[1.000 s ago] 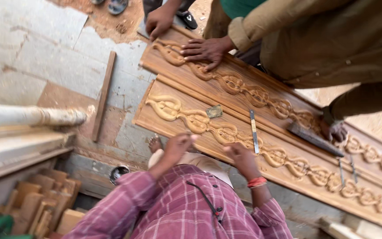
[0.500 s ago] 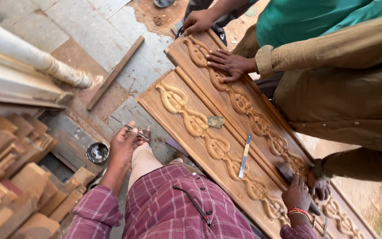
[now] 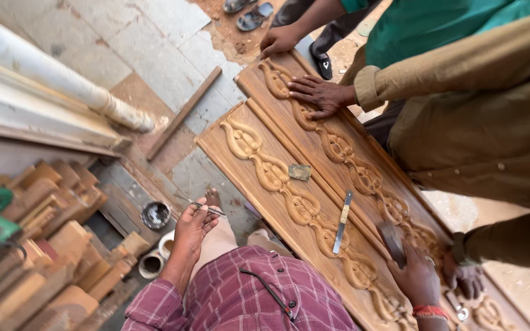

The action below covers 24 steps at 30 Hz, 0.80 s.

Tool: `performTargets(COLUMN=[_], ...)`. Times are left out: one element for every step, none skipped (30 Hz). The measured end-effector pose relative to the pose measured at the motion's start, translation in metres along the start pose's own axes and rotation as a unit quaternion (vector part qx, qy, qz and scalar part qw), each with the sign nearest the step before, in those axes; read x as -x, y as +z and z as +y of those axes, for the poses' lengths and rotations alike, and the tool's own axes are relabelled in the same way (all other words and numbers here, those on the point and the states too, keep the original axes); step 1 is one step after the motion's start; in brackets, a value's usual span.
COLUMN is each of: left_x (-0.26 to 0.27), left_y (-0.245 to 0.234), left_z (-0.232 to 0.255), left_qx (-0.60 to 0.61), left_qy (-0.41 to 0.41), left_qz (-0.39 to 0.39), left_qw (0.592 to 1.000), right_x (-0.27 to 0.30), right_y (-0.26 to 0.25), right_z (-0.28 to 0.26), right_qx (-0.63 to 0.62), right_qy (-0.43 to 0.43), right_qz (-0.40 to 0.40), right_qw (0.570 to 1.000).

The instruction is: The person carves a decorative pattern into a long wooden plank using a chisel and a wooden mallet. They repeatedly strike the chisel to shape the wood and occasionally wipe away sawdust with their hand.

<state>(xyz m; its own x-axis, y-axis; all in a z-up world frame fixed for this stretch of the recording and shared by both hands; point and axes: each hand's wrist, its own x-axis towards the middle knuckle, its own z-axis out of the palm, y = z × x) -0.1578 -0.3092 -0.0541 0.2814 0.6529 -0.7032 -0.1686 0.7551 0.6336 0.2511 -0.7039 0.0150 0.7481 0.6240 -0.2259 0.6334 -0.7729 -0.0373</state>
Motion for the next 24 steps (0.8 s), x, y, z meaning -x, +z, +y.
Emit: performTargets(left_x=[-0.003, -0.006, -0.009, -0.013, -0.013, -0.014, -0.014, -0.016, -0.017, -0.018, -0.019, -0.02, -0.023, -0.026, -0.027, -0.027, -0.029, -0.029, -0.031, -0.031, -0.033, -0.033, -0.035, -0.037], left_y=[0.003, 0.006, 0.011, 0.017, 0.022, 0.026, 0.03, 0.033, 0.036, 0.037, 0.039, 0.04, 0.036, 0.031, 0.025, 0.018, 0.012, 0.007, 0.003, 0.0, -0.003, -0.005, -0.006, -0.006], left_z=[0.004, 0.01, 0.014, 0.02, 0.023, 0.027, 0.03, 0.034, 0.036, 0.037, 0.035, 0.033, 0.033, 0.034, 0.032, 0.03, 0.028, 0.026, 0.026, 0.025, 0.026, 0.029, 0.032, 0.036], left_qx=[0.002, 0.003, -0.003, -0.01, -0.012, -0.028, -0.041, -0.053, -0.052, -0.051, -0.049, -0.043, -0.035, -0.028, -0.014, -0.001, 0.014, 0.019, 0.023, 0.028, 0.027, 0.026, 0.026, 0.024], left_qy=[-0.002, -0.005, -0.007, -0.009, -0.012, -0.007, -0.002, 0.003, 0.008, 0.013, 0.016, 0.01, 0.006, 0.002, -0.005, -0.011, -0.015, -0.019, -0.021, -0.024, -0.028, -0.031, -0.033, -0.028], left_qz=[-0.004, -0.007, -0.015, -0.023, -0.025, -0.035, -0.041, -0.047, -0.05, -0.053, -0.057, -0.053, -0.048, -0.043, -0.037, -0.031, -0.026, -0.017, -0.01, -0.002, 0.002, 0.006, 0.01, 0.004], left_qw=[1.0, 1.0, 1.0, 1.0, 1.0, 0.999, 0.998, 0.997, 0.997, 0.997, 0.997, 0.998, 0.998, 0.999, 0.999, 0.999, 0.999, 0.999, 0.999, 0.999, 0.999, 0.999, 0.999, 0.999], right_x=[-0.003, -0.007, -0.011, -0.012, -0.012, -0.01, -0.011, -0.012, -0.011, -0.011, -0.009, -0.009, -0.01, -0.009, -0.009, -0.009, -0.011, -0.011, -0.013, -0.014, -0.016, -0.017, -0.018, -0.019], right_y=[0.002, 0.007, 0.011, 0.014, 0.013, 0.013, 0.01, 0.006, 0.0, -0.007, -0.016, -0.024, -0.032, -0.039, -0.044, -0.051, -0.057, -0.063, -0.067, -0.07, -0.071, -0.071, -0.071, -0.069], right_z=[-0.007, -0.016, -0.026, -0.036, -0.044, -0.056, -0.067, -0.078, -0.089, -0.099, -0.106, -0.115, -0.125, -0.136, -0.147, -0.156, -0.163, -0.171, -0.179, -0.187, -0.196, -0.204, -0.212, -0.22], right_qx=[-0.039, -0.067, -0.093, -0.118, -0.2, -0.279, -0.351, -0.5, -0.63, -0.739, -0.739, -0.739, -0.738, -0.728, -0.717, -0.706, -0.705, -0.705, -0.705, -0.681, -0.658, -0.634, -0.627, -0.62], right_qy=[-0.013, -0.033, -0.055, -0.077, -0.015, 0.045, 0.1, 0.143, 0.186, 0.223, 0.216, 0.209, 0.2, 0.19, 0.18, 0.17, 0.155, 0.14, 0.123, 0.124, 0.122, 0.121, 0.12, 0.119], right_qz=[0.016, 0.034, 0.052, 0.07, -0.007, -0.085, -0.164, -0.216, -0.258, -0.29, -0.286, -0.282, -0.28, -0.289, -0.3, -0.311, -0.304, -0.297, -0.289, -0.284, -0.278, -0.27, -0.267, -0.263], right_qw=[0.999, 0.997, 0.993, 0.988, 0.98, 0.955, 0.916, 0.827, 0.708, 0.566, 0.57, 0.575, 0.58, 0.592, 0.603, 0.613, 0.621, 0.629, 0.636, 0.663, 0.689, 0.714, 0.722, 0.73])
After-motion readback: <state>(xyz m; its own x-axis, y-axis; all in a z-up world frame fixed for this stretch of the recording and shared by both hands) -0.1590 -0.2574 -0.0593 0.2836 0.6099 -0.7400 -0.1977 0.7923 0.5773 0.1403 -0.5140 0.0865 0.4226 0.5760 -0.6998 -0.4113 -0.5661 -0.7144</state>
